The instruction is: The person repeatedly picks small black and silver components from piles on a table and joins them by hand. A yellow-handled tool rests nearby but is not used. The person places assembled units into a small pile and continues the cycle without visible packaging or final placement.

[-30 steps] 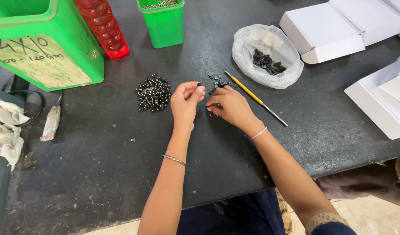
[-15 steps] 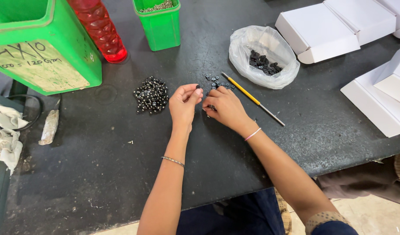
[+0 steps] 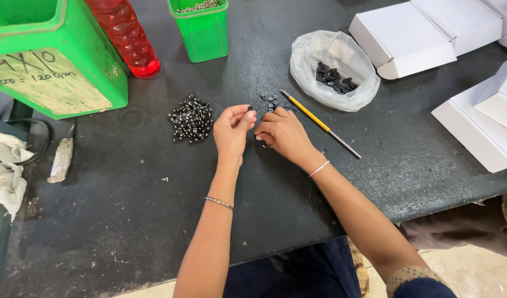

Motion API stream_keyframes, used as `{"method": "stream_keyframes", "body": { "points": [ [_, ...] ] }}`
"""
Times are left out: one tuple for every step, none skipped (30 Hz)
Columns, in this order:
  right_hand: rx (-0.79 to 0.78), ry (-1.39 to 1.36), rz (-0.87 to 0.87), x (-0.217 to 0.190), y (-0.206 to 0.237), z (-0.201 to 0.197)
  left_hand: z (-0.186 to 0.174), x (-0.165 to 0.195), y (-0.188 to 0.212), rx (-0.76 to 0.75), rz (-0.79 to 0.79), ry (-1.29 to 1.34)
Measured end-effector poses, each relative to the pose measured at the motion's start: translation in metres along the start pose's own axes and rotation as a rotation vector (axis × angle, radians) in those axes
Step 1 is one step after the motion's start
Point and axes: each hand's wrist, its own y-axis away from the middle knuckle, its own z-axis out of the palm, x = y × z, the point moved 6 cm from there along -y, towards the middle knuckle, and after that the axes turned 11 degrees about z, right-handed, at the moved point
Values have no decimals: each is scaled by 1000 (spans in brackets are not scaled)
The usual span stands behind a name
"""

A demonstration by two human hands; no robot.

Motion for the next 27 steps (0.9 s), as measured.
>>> {"method": "stream_keyframes", "body": {
  "points": [
    [-7, 3, 11, 1, -1, 1, 0, -1, 0, 0, -3, -10],
    [-14, 5, 21, 1, -1, 3, -1, -2, 0, 2, -5, -20],
    [-21, 6, 31, 2, -1, 4, -1, -3, -1, 3, -3, -15],
    [1, -40, 10, 2, -1, 3, -2, -3, -1, 3, -1, -11],
    [26, -85, -10, 4, -2, 1, -2, -4, -2, 1, 2, -7],
    [50, -129, -31, 6, -3, -2, -1, -6, -3, -7, -1, -16],
    [47, -281, 89, 18, -5, -3, -1, -7, -3, -11, -4, -24],
    [40, -433, 209, 29, -6, -3, -2, -8, -3, -11, -7, -32],
    [27, -586, 329, 40, -6, 0, -2, -9, -3, -17, -4, -29],
    [52, -615, 347, 44, -6, 0, -1, -9, -2, -24, -1, -28],
    [80, -643, 367, 49, -5, -1, 0, -9, -2, -35, 2, -26],
    [111, -670, 388, 53, -5, -2, 1, -10, -1, -36, -8, -46],
    [103, -695, 400, 56, -5, -1, 1, -10, 0, -40, -17, -66],
    [94, -721, 412, 58, -4, 0, 2, -11, 1, -43, -27, -86],
    [84, -747, 424, 60, -4, 1, 3, -10, 2, -47, -26, -91],
    [74, -781, 447, 62, -4, 2, 4, -9, 2, -49, -24, -96],
    [62, -815, 468, 64, -4, 3, 5, -8, 2, -49, -22, -101],
    [50, -848, 490, 65, -5, 5, 5, -8, 3, -47, -30, -104],
    [45, -894, 497, 65, -5, 6, 5, -7, 3, -45, -39, -108],
    [41, -940, 506, 65, -6, 8, 5, -7, 3, -44, -48, -112],
    [38, -986, 514, 65, -6, 9, 6, -6, 3, -47, -47, -108],
    [42, -935, 512, 64, -6, 9, 6, -5, 4, -53, -46, -104],
    [46, -884, 509, 64, -5, 9, 7, -4, 4, -59, -45, -101],
    [50, -833, 507, 63, -4, 9, 8, -4, 4, -65, -50, -107],
    [58, -809, 499, 62, -3, 9, 8, -4, 5, -70, -56, -114],
    [67, -786, 490, 62, -3, 9, 8, -4, 5, -75, -62, -121],
    [75, -762, 480, 62, -3, 9, 9, -4, 5, -83, -54, -109]
  ]
}}
